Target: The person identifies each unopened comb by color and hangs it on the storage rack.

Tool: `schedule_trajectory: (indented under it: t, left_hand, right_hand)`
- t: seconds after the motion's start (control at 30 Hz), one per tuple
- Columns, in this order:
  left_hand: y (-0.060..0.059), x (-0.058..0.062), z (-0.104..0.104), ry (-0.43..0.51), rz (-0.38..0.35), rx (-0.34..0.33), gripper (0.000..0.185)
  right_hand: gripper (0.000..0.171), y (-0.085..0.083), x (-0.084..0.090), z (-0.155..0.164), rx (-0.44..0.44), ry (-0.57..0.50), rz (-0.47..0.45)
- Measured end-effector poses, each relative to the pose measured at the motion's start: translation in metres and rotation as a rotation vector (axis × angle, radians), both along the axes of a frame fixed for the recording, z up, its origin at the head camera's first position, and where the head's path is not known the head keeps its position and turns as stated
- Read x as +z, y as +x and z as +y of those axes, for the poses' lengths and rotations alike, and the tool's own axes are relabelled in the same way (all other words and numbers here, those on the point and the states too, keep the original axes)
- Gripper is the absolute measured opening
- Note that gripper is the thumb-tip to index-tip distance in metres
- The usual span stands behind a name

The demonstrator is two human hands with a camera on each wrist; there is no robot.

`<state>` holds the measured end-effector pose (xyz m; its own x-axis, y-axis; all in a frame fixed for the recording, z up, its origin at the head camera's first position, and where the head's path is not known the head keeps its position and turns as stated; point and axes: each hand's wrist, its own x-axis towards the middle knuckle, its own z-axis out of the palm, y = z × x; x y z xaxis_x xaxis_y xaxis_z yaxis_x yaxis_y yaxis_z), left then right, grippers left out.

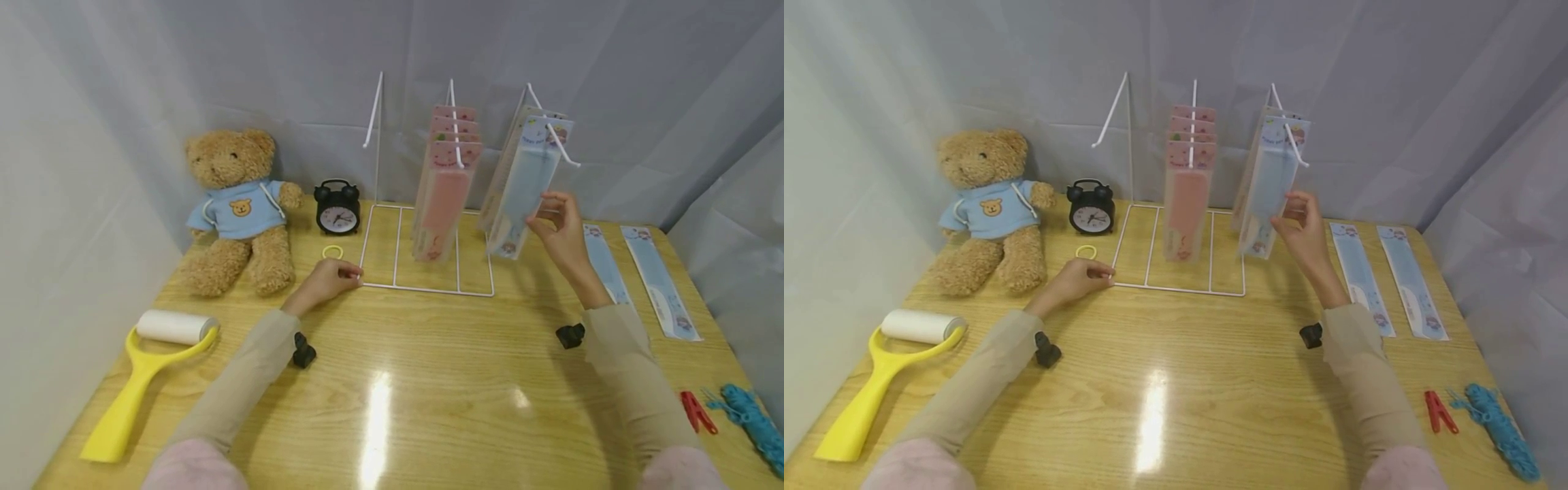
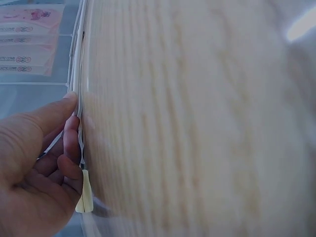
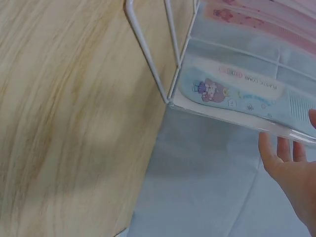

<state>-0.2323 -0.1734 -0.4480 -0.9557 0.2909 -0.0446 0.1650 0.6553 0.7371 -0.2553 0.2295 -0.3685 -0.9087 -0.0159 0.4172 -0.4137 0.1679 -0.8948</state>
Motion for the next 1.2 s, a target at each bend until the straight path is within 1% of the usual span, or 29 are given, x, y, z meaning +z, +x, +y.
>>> schedule_trajectory:
  t: [0.13,0.2,0.43,0.63,0.73,0.9,1.03,1.1,1.2]
  left_hand:
    - [0.0,0.001,0.0,0.0,0.002,-0.001,0.027]
    - [0.001,0.001,0.0,-0.002,0.005,-0.001,0.027]
    - [0.001,0.001,0.001,-0.004,-0.002,0.011,0.027]
    - [0.001,0.001,0.001,-0.006,-0.004,0.014,0.026]
    - [0.001,0.001,0.001,-0.011,0.005,0.008,0.026]
    - [0.001,0.001,0.001,-0.013,0.004,0.007,0.026]
    - [0.001,0.001,0.001,-0.013,-0.008,0.009,0.027]
    - [0.001,0.001,0.001,-0.013,-0.014,0.011,0.027]
    - [0.001,0.002,0.001,-0.011,-0.018,0.013,0.027]
  right_hand:
    - [0.042,0.0,-0.002,0.002,0.003,0.008,-0.052]
    - [0.042,-0.001,-0.003,0.003,0.004,0.005,-0.059]
    - [0.038,-0.001,-0.005,0.004,-0.007,0.016,-0.045]
    - [0.035,0.001,-0.008,0.011,-0.071,0.043,-0.035]
    - [0.035,0.003,-0.012,0.016,-0.101,0.044,-0.043]
    - [0.031,0.007,-0.02,0.027,-0.106,0.059,-0.06]
    - [0.036,0.014,-0.027,0.035,-0.112,0.078,-0.071]
    - [0.039,0.017,-0.03,0.039,-0.127,0.088,-0.076]
    - [0.038,0.019,-0.035,0.048,-0.156,0.102,-0.089]
